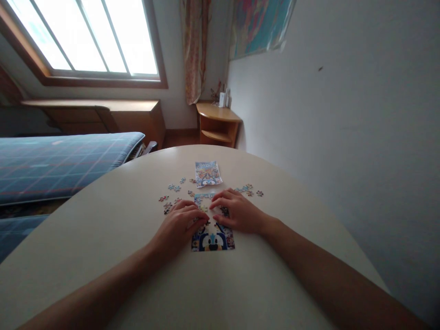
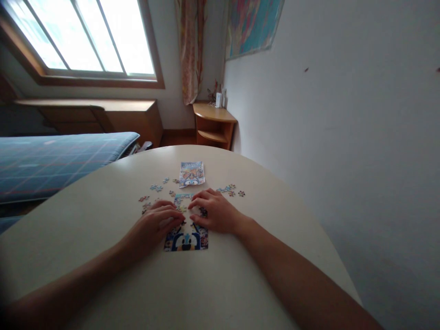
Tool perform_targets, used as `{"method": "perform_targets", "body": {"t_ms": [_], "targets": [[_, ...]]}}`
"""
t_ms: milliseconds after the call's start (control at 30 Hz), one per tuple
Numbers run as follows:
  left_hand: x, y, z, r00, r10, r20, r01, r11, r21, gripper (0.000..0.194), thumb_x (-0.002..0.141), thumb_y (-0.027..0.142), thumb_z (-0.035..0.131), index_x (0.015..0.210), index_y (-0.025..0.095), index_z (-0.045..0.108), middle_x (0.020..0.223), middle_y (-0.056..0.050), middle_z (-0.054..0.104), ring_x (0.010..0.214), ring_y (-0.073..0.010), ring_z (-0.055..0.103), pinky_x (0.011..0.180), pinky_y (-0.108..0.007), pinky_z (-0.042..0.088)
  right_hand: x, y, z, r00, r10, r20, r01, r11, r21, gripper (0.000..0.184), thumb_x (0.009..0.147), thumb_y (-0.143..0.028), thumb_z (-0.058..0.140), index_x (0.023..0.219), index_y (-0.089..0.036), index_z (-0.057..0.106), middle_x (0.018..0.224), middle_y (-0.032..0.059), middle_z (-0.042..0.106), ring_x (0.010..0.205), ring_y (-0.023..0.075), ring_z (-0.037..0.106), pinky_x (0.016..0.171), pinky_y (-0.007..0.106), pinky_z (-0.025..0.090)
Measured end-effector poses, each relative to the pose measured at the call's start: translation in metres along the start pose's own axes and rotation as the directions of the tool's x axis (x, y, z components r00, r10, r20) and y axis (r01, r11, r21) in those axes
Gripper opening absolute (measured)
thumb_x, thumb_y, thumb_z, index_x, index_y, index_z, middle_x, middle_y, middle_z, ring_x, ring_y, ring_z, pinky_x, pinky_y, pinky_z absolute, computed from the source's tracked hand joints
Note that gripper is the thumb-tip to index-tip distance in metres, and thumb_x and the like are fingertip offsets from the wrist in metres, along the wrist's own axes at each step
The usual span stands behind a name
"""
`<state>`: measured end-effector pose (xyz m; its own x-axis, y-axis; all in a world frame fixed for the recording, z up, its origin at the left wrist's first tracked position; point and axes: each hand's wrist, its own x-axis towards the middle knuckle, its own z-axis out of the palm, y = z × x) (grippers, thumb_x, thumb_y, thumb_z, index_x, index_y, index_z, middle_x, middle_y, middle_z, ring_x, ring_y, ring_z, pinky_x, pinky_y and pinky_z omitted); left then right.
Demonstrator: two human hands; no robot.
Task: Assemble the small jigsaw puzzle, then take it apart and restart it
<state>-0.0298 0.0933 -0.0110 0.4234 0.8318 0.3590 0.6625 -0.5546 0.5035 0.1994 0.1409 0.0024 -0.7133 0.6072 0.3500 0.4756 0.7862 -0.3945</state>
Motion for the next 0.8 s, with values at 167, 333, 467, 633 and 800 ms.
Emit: {"method": "perform_targets", "body": {"t_ms": [167,333,467,633,800], "targets": [[0.0006,0.0033,-0.0022,0.998,0.024,0.057,-0.026,0.999,0.030,0.020,0.096,0.032,0.056,0.092,0.026,0.075,0.096,-0.004,0.073,0.101,-0.0246,0.057,0.098,-0.045,0.045,0.0001,0.0026,-0.0012,1.000,-0.015,0.026,0.015,1.000,0.016,0.019,0.087,-0.031,0.068,0.104,-0.025,0.069,0.114,0.0056,0.067,0.110,0.0225,0.057,0.101,0.041,0.041],[0.0009,0.0031,-0.0030,0.997,0.047,0.069,-0.052,0.996,0.073,0.019,0.096,0.031,0.057,0.094,0.026,0.075,0.094,-0.003,0.074,0.099,-0.0241,0.056,0.095,-0.042,0.046,0.0000,0.0030,-0.0011,0.999,-0.023,0.025,0.023,1.000,0.018,0.019,0.086,-0.031,0.069,0.105,-0.025,0.069,0.114,0.0059,0.067,0.110,0.0222,0.057,0.102,0.040,0.041],[-0.0003,0.0004,-0.0016,0.995,0.076,0.058,-0.080,0.993,0.084,0.018,0.096,0.030,0.058,0.095,0.026,0.075,0.094,-0.003,0.073,0.097,-0.0233,0.056,0.093,-0.041,0.047,-0.0002,0.0044,-0.0003,0.999,-0.027,0.019,0.027,0.999,0.017,0.019,0.086,-0.031,0.069,0.104,-0.025,0.069,0.114,0.0059,0.067,0.110,0.0219,0.057,0.102,0.040,0.042],[-0.0013,-0.0010,0.0009,0.991,0.131,0.018,-0.132,0.987,0.088,0.014,0.093,0.024,0.062,0.094,0.026,0.075,0.093,-0.003,0.073,0.096,-0.0230,0.057,0.087,-0.038,0.050,-0.0006,0.0057,0.0008,0.999,-0.031,0.019,0.030,1.000,0.005,0.020,0.086,-0.031,0.069,0.105,-0.025,0.069,0.115,0.0060,0.067,0.111,0.0221,0.058,0.101,0.041,0.042],[-0.0027,-0.0057,-0.0047,0.990,0.131,-0.053,-0.125,0.987,0.099,0.012,0.094,0.026,0.061,0.092,0.025,0.073,0.094,-0.003,0.071,0.093,-0.0213,0.061,0.083,-0.036,0.051,-0.0015,0.0051,0.0002,0.999,-0.051,0.010,0.051,0.999,0.001,0.017,0.089,-0.033,0.067,0.103,-0.025,0.070,0.113,0.0054,0.068,0.109,0.0210,0.057,0.101,0.040,0.043]]}}
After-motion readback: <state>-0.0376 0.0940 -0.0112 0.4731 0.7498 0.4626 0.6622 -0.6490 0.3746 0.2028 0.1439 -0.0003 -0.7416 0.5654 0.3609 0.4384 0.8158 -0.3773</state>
